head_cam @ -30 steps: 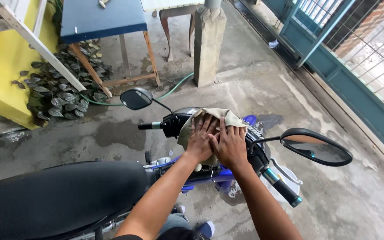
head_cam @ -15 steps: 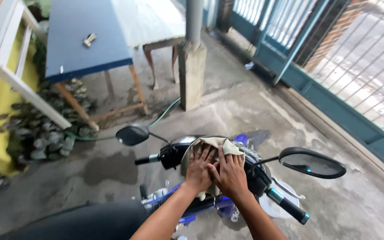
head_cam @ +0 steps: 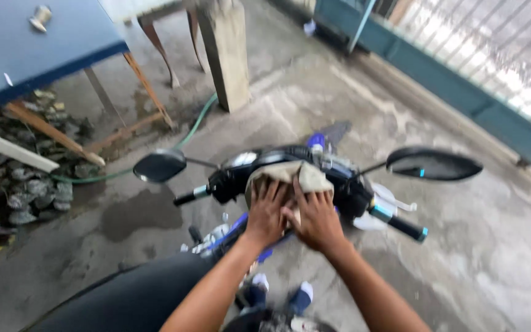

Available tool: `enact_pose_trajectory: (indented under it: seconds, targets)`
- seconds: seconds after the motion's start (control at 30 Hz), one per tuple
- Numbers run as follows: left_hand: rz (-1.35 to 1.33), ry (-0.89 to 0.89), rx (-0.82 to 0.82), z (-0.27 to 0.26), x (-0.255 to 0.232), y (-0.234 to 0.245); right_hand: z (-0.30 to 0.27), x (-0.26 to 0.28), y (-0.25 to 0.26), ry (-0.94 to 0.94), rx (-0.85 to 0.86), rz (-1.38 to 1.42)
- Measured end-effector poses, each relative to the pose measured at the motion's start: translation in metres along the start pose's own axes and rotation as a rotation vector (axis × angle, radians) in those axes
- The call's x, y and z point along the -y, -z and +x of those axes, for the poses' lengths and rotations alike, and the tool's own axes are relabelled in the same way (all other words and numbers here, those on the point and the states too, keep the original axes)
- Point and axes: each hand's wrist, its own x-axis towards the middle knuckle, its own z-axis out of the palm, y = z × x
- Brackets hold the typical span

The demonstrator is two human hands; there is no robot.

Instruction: Washing and wiping down a motorcycle with a cloth and soapy water

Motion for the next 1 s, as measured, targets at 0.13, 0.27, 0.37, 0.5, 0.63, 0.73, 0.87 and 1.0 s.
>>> enact_pose_trajectory:
  seconds: [0.13,0.27,0.37,0.5,0.63,0.73,0.87,1.0]
  targets:
    - [0.069,-0.07,-0.051,0.025,0.022,-0.015,0.018,-0.011,-0.032,-0.011,-0.075,-0.043]
    - [0.089,-0.047,-0.112,0.042,0.03,-0.009,0.037,-0.013,-0.024,-0.03,-0.101,0.001]
    - [0.065,-0.026,-0.09,0.032,0.026,-0.001,0.034,-0.007,-0.008,-0.037,-0.058,0.018]
    - [0.011,-0.02,-0.056,0.001,0.018,0.0,0.011,0.006,-0.006,-0.03,-0.019,0.006]
    - [-0.001,-0.014,-0.036,-0.002,0.021,-0.002,-0.002,0.017,-0.006,-0.042,-0.015,0.024]
    - [0.02,-0.029,-0.047,-0.002,0.02,-0.001,-0.002,0.022,-0.006,-0.076,-0.012,0.08]
    - [0.065,-0.006,0.008,0.024,0.032,-0.012,0.027,0.003,-0.007,-0.076,0.003,0.087]
    - [0.021,0.09,0.065,0.043,0.034,-0.018,0.045,-0.011,-0.014,-0.077,-0.061,0.115]
